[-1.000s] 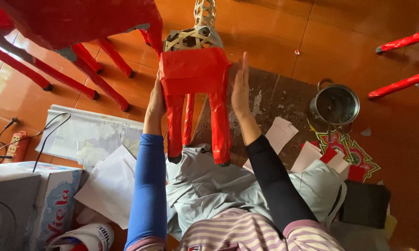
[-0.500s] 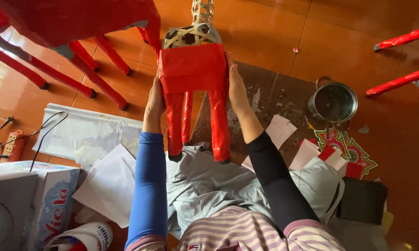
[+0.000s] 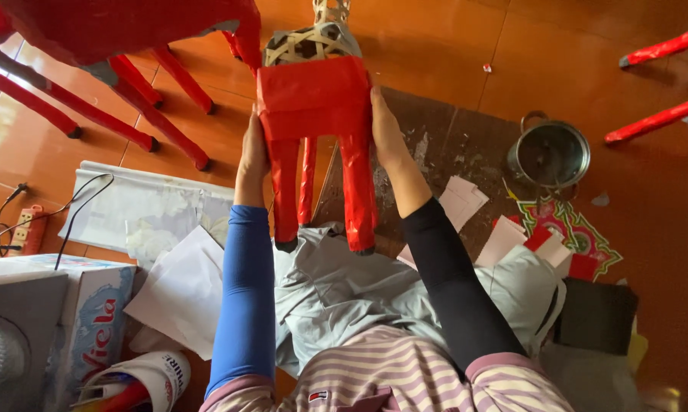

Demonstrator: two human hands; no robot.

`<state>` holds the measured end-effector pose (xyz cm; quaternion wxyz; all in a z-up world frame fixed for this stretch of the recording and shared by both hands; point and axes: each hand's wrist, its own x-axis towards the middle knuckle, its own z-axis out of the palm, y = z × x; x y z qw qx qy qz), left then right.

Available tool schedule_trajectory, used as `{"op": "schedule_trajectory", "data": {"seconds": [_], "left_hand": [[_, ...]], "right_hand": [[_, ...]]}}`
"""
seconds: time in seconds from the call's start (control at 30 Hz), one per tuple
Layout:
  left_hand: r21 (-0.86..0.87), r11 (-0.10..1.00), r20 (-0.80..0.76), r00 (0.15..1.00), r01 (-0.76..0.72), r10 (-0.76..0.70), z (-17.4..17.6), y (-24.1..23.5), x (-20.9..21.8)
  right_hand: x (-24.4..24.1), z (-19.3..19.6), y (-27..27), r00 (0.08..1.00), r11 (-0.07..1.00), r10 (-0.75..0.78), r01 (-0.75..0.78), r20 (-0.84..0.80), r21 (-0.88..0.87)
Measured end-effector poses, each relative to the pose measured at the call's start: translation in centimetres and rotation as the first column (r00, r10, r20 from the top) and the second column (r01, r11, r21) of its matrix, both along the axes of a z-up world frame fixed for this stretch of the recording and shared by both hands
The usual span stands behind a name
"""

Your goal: Applying colored paper strips and glue to a paper-mache animal structure.

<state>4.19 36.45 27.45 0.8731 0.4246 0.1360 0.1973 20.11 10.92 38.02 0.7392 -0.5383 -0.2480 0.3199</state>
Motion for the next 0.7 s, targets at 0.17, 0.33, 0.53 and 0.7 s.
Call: {"op": "schedule_trajectory", "data": {"seconds": [0.17,0.33,0.53,0.7], "left_hand": [[0.140,0.990,0.146,0.989,-0.013,-0.007,3.3,-3.3,-2.9],[0.002,0.992,-0.095,0.988,0.124,-0.123,-9.7,-5.0,-12.2],[0.104,0.851,-0.564,0.735,0.514,-0.376,-10.4,-21.5,-10.5],[0.143,0.694,-0.612,0.615,0.705,-0.498,-20.6,-31.8,-4.2]], "right_hand": [[-0.6,-4.8,-5.6,0.982,0.999,0.002,-0.009,-0.187,-0.036],[1.6,-20.7,-18.3,0.982,0.974,0.026,-0.067,-0.188,-0.215],[4.2,-19.6,-29.8,0.863,0.760,-0.056,0.363,0.502,-0.539],[8.7,-15.6,-33.4,0.464,0.458,-0.002,0.788,0.886,-0.411]]}}
